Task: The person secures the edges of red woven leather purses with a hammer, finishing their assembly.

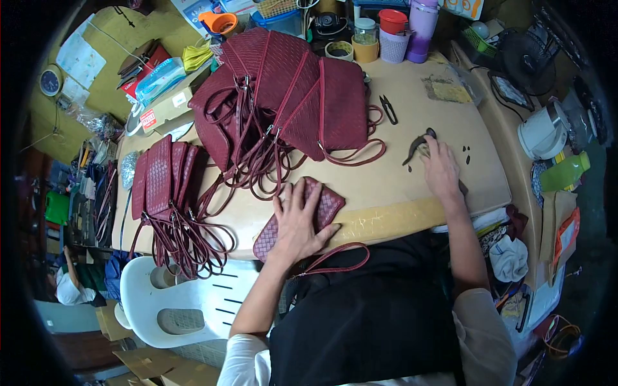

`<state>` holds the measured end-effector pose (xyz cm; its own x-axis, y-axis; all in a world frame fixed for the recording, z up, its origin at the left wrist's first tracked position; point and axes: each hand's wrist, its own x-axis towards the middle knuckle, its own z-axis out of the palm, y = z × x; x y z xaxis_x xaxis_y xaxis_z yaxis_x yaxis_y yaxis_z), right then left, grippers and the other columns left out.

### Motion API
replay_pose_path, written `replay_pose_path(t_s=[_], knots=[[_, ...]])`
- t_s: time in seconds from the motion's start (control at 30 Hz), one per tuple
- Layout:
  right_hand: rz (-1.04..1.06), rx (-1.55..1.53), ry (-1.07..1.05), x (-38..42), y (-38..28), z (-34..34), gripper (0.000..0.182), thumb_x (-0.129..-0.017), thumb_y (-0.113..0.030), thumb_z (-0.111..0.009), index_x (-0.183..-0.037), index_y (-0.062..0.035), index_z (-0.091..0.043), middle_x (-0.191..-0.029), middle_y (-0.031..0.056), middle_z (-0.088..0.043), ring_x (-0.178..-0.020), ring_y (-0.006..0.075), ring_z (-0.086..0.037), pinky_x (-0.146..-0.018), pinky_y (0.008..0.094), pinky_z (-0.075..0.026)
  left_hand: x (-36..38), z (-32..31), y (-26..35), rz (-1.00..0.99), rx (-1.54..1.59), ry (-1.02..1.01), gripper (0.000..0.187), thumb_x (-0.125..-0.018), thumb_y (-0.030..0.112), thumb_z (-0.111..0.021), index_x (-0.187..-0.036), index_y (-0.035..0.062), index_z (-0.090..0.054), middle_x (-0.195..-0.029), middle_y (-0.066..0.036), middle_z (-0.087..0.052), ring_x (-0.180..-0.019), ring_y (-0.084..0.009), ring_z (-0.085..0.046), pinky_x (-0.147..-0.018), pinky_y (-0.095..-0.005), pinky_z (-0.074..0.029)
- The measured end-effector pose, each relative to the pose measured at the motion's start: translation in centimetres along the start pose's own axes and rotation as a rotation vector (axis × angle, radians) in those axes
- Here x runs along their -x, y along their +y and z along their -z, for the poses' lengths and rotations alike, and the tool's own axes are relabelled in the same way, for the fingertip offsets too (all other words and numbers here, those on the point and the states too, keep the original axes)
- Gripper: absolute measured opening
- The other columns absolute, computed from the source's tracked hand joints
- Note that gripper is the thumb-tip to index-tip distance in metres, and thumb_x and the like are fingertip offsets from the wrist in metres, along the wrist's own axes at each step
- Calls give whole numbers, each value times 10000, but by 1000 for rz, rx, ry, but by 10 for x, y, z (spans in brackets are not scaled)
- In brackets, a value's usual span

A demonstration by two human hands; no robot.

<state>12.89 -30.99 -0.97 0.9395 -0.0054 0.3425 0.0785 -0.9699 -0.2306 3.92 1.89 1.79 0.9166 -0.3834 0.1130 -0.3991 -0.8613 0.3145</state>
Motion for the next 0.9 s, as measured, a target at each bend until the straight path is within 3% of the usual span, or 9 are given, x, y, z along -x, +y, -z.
replay_pose_path(t_s=[0.07,0.23,0.27,0.33,0.37,0.4,0.5,0.7,0.9], knots=[[-23,0,55,8,9,6,416,-888,-182,-604,-1276,-98,-479,-1051,174,-551,-937,336,-565,-791,415,-472,-6,-8,2,2,-105,32,899,-717,565,-674,-1440,133,-360,-1472,-198,-299,-1344,-447,-261,-1089,-562,-207],[-474,-884,38,29,-15,56,200,-976,-176,-479,-1119,-40,-511,-782,149,-560,-721,305,-565,-681,397,-461,-8,-21,37,-339,127,-89,820,-756,541,-649,-1404,96,-417,-1423,-182,-389,-1348,-365,-313,-1083,-532,-242],[-378,-886,91,40,-23,51,197,-1005,-221,-459,-998,-35,-525,-692,-8,-515,-592,71,-495,-550,226,-416,-8,-22,42,-312,91,-62,806,-770,537,-639,-1398,82,-420,-1413,-182,-398,-1345,-363,-319,-1088,-532,-239],[-87,-616,-142,64,-25,50,169,-990,-191,-478,-1007,-33,-538,-690,-1,-517,-609,73,-502,-557,230,-421,-1,-21,48,-208,48,-62,787,-793,529,-626,-1384,52,-421,-1382,-182,-419,-1344,-358,-325,-1104,-541,-219],[17,-621,-267,64,-40,57,182,-961,-161,-514,-1059,-10,-541,-689,31,-524,-622,112,-520,-587,264,-441,3,-23,48,-216,50,-70,787,-793,529,-626,-1384,52,-421,-1382,-182,-419,-1344,-358,-325,-1104,-541,-219],[-46,-638,-493,60,-55,75,213,-927,-209,-557,-988,-5,-549,-870,216,-597,-830,383,-587,-705,444,-447,7,-24,48,-187,69,-64,794,-787,529,-634,-1382,50,-419,-1377,-181,-421,-1334,-356,-336,-1105,-544,-218],[211,-571,-396,61,-65,54,260,-928,-230,-556,-1029,9,-542,-860,226,-632,-851,414,-613,-723,485,-471,8,-25,49,-140,59,-54,817,-770,540,-652,-1377,46,-416,-1370,-178,-424,-1314,-344,-362,-1106,-542,-220],[99,-464,-307,22,-112,66,268,-919,-250,-572,-1026,-6,-558,-756,213,-624,-761,422,-612,-668,467,-485,8,-25,50,-108,35,-70,813,-770,550,-649,-1378,63,-420,-1368,-165,-428,-1319,-337,-359,-1111,-534,-211],[186,-213,-896,-10,-92,74,350,-938,-327,-534,-992,19,-540,-926,271,-615,-931,421,-598,-815,491,-462,9,-27,50,-117,16,-58,803,-786,556,-630,-1386,69,-414,-1369,-164,-431,-1319,-337,-359,-1115,-527,-203]])
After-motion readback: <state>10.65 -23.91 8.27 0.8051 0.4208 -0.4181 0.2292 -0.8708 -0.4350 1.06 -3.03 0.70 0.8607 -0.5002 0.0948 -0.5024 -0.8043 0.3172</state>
